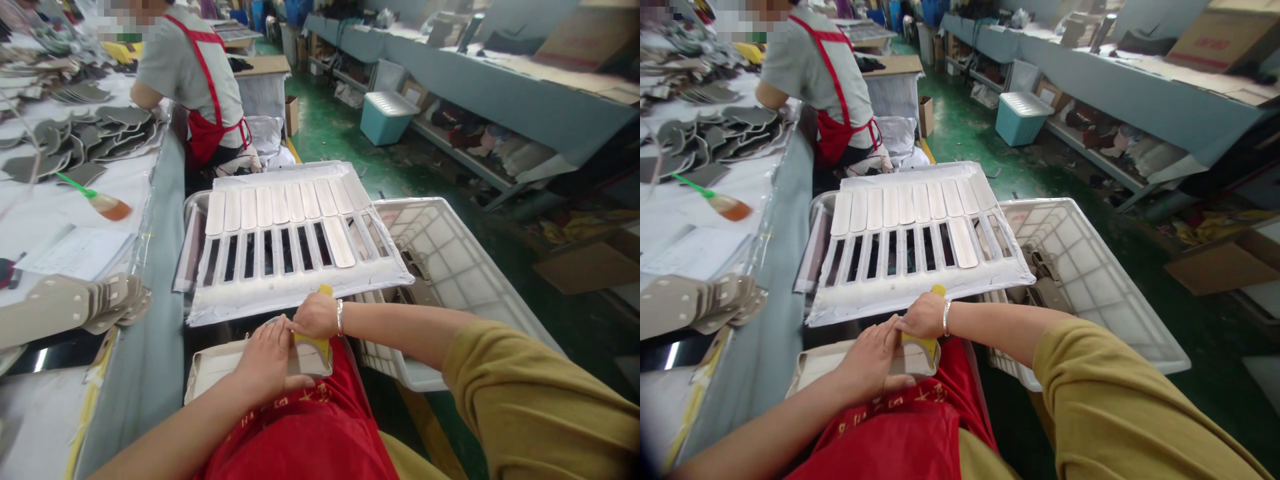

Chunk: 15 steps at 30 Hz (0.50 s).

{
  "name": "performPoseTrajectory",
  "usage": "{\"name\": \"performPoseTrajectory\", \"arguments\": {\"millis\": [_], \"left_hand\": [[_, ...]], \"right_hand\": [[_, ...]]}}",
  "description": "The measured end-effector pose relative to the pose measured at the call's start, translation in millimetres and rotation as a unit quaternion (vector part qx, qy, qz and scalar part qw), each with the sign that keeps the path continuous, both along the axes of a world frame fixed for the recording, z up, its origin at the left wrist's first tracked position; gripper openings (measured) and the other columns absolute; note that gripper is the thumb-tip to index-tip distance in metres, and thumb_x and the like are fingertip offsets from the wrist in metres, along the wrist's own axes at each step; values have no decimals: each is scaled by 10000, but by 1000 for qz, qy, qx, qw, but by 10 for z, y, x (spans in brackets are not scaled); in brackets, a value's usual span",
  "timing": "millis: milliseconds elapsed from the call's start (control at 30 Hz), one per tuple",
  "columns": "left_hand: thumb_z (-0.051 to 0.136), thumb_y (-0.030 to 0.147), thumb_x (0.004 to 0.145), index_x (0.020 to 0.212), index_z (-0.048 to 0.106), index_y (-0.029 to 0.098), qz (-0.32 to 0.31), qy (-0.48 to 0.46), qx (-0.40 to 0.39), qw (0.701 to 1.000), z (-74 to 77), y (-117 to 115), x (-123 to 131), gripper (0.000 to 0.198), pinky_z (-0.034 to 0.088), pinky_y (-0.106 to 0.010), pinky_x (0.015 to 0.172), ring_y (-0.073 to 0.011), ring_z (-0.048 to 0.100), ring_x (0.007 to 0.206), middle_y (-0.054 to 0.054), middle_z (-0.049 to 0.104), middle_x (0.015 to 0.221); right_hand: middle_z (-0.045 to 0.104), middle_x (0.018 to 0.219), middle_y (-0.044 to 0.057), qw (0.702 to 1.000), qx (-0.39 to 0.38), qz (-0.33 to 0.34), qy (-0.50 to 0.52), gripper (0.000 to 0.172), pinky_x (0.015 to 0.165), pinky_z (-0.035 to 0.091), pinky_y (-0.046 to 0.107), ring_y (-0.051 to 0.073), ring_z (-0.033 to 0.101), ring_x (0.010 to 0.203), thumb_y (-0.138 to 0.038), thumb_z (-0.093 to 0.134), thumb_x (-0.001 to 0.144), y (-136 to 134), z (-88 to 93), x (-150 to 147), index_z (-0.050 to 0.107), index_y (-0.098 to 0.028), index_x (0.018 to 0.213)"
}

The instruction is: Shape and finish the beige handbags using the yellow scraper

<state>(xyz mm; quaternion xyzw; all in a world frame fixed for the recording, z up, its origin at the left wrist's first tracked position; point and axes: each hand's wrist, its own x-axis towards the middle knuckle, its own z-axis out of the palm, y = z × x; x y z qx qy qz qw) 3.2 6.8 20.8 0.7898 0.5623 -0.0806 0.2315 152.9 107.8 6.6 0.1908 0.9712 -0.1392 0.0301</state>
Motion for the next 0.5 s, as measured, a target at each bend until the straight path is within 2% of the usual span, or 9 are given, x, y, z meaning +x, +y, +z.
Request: {"name": "performPoseTrajectory", "arguments": {"millis": [67,167,300,400,500], "left_hand": [[472,722,642,1313,361,42,13,19,7,1000,14,-39,-47,963,188,-511,1038,-387,298,1277,-269,320,1387],[483,743,608,1304,374,52,42,32,6,999,55,-81,-148,987,197,-498,1040,-384,325,1261,-265,348,1372],[545,735,554,1333,319,97,76,7,26,997,120,-147,-305,1032,254,-458,1025,-358,414,1195,-226,458,1292],[580,691,569,1385,175,69,107,-19,45,993,147,-229,-328,1103,293,-456,1004,-353,423,1183,-231,437,1302],[611,655,574,1405,72,68,90,-43,68,993,111,-290,-187,1152,267,-471,1022,-349,354,1243,-235,349,1371]], "right_hand": [[701,777,65,1000,-3,19,9,525,620,351,258,160,621,719,-415,249,927,20,-7,-99,682,-188,736],[702,794,50,999,7,50,11,494,638,367,252,158,620,735,-418,268,924,39,14,-284,685,-200,777],[700,796,40,998,40,57,-2,471,643,378,252,159,609,721,-426,308,916,116,164,-470,687,-190,765],[692,807,73,997,73,20,11,508,657,377,257,169,603,747,-414,280,929,183,321,-345,680,-144,769],[685,801,103,991,87,-98,16,534,671,378,267,190,610,777,-423,261,932,115,391,50,671,-123,764]]}}
